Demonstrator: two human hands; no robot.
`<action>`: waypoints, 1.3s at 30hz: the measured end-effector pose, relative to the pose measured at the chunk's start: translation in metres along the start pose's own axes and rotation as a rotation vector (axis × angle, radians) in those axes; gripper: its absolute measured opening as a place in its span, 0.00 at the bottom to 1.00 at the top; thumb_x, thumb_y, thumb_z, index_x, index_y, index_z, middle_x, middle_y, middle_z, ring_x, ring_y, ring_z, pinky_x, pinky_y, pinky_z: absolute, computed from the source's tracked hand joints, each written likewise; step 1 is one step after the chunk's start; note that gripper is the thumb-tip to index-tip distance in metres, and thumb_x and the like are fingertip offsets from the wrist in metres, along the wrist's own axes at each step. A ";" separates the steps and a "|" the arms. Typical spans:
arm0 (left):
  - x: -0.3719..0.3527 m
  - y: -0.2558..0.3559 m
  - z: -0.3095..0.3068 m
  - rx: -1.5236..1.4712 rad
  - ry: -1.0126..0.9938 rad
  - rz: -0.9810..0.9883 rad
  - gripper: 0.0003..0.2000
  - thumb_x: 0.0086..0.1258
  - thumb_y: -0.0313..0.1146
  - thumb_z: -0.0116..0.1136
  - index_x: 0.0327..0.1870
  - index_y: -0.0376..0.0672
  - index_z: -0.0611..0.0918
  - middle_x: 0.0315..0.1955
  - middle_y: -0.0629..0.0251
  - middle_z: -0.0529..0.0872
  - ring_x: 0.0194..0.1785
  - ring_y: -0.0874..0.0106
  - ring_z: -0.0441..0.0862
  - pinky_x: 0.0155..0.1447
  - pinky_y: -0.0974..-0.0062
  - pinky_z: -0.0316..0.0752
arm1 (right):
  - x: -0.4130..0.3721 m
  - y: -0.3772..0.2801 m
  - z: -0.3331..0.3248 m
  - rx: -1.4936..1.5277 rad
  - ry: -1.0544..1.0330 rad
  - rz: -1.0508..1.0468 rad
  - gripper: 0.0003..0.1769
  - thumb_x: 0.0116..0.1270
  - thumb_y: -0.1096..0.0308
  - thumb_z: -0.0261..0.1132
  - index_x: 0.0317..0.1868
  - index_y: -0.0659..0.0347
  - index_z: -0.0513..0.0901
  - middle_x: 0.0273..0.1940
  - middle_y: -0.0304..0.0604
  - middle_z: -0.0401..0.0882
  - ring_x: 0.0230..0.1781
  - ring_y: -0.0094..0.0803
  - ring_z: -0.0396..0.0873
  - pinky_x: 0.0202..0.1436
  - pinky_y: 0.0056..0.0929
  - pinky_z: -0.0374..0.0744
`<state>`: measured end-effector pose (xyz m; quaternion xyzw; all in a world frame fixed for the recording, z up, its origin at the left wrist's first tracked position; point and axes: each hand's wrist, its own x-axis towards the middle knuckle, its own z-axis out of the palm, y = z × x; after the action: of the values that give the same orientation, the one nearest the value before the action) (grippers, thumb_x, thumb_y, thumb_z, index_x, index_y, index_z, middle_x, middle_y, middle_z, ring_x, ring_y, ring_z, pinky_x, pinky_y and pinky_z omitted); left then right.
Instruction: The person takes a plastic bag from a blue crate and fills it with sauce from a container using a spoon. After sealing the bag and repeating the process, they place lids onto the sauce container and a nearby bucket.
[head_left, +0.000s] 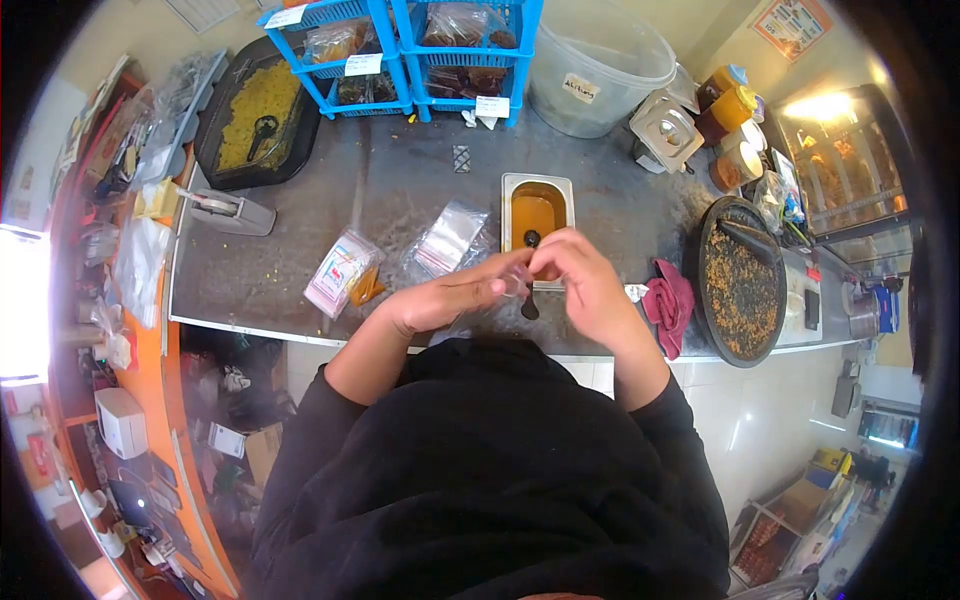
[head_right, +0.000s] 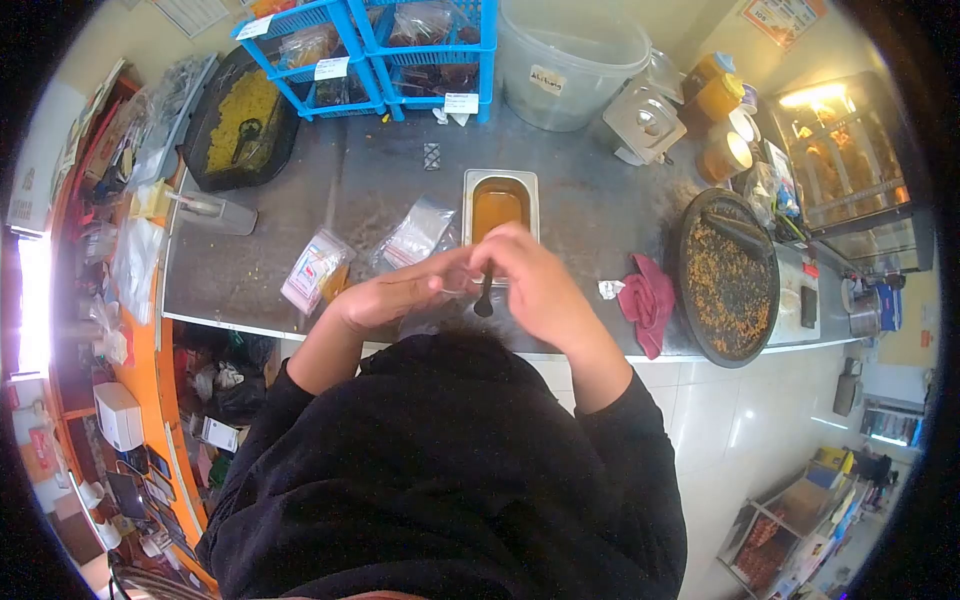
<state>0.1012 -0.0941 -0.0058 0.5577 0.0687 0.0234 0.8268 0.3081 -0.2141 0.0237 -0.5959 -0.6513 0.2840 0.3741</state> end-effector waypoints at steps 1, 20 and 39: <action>-0.002 -0.007 -0.003 -0.030 0.042 0.008 0.34 0.80 0.48 0.44 0.77 0.35 0.51 0.70 0.57 0.64 0.75 0.67 0.57 0.77 0.65 0.49 | -0.001 0.014 0.001 -0.097 0.080 -0.054 0.17 0.58 0.83 0.59 0.46 0.56 0.80 0.52 0.47 0.78 0.46 0.46 0.80 0.46 0.35 0.79; 0.011 -0.040 -0.017 0.682 0.852 0.466 0.56 0.45 0.21 0.78 0.77 0.42 0.53 0.60 0.54 0.76 0.63 0.62 0.73 0.67 0.65 0.68 | -0.027 0.122 0.052 0.439 0.659 0.226 0.06 0.77 0.71 0.55 0.48 0.64 0.75 0.42 0.47 0.84 0.41 0.29 0.83 0.47 0.27 0.83; 0.024 -0.035 -0.016 0.878 0.868 0.316 0.55 0.47 0.36 0.80 0.77 0.44 0.54 0.52 0.60 0.82 0.60 0.57 0.78 0.77 0.52 0.53 | -0.041 0.126 0.027 1.010 1.023 0.618 0.07 0.77 0.62 0.57 0.49 0.53 0.73 0.42 0.41 0.83 0.31 0.29 0.83 0.39 0.30 0.81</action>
<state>0.1218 -0.0899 -0.0459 0.7879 0.3175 0.3387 0.4046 0.3574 -0.2362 -0.1001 -0.5649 0.0056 0.3274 0.7574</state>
